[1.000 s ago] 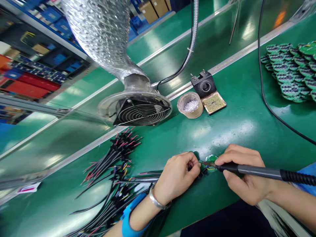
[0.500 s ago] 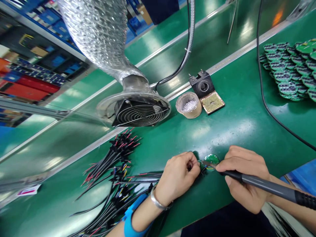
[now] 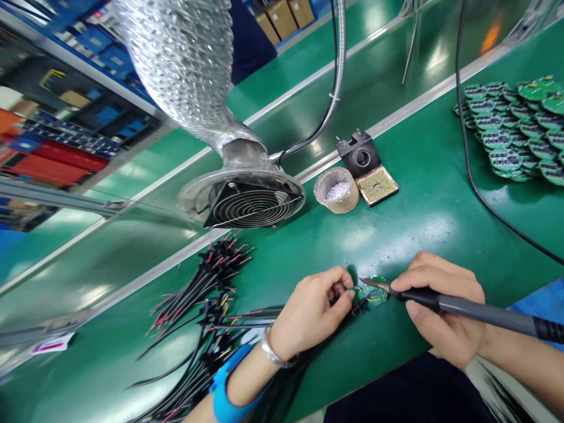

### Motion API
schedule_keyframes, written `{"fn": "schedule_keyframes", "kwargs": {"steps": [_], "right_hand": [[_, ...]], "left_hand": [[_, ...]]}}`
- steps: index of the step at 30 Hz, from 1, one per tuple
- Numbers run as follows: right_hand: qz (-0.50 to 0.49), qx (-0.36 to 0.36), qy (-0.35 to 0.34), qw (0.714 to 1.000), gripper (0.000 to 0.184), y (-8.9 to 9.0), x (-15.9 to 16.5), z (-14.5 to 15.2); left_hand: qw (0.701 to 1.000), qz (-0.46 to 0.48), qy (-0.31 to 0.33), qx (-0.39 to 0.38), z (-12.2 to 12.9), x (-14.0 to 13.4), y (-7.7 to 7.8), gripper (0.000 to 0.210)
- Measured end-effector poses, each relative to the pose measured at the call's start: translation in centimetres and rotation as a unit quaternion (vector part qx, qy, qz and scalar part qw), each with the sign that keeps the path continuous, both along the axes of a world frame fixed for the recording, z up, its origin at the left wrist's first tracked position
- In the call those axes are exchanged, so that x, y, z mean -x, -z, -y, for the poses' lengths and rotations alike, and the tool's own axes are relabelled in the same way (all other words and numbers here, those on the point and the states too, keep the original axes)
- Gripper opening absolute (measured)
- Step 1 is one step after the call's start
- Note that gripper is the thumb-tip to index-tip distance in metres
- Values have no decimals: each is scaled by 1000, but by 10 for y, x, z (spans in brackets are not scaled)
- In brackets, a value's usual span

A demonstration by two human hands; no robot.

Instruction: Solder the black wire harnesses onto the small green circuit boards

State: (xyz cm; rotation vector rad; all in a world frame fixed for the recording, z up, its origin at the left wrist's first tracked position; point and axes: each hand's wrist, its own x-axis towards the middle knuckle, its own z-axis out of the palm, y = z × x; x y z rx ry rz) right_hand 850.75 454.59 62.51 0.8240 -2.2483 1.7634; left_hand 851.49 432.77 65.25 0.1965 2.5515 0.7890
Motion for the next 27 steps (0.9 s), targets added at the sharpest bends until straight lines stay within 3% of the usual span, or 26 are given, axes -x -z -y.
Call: {"fn": "schedule_keyframes", "kwargs": {"steps": [5,10,14,17,20,23,25,27], "right_hand": [[-21,-12,12,1000,25,-1,3,0],[-27,-18,8,999,26,3,5,-4],[-20,-31,-5,999,24,7,1,-5],[37,-18,14,999,26,12,-9,0],[88,-19,-1,996,31,15,-21,7],[55,-40,-10,998,34,18,-28,11],[22,-51,-6,998,35,18,-29,12],[-1,-59,2,998,34,19,-28,12]], "left_hand": [[979,-42,185,-73,19,5,-1,16],[949,-94,300,1,24,6,-1,22],[949,-113,289,53,21,1,2,25],[948,-117,287,76,19,-5,2,24],[932,-137,315,121,16,-8,-1,25],[912,-156,338,171,10,-8,-3,27],[920,-142,323,168,7,-6,-4,27],[950,-96,270,123,3,-3,-3,20]]}}
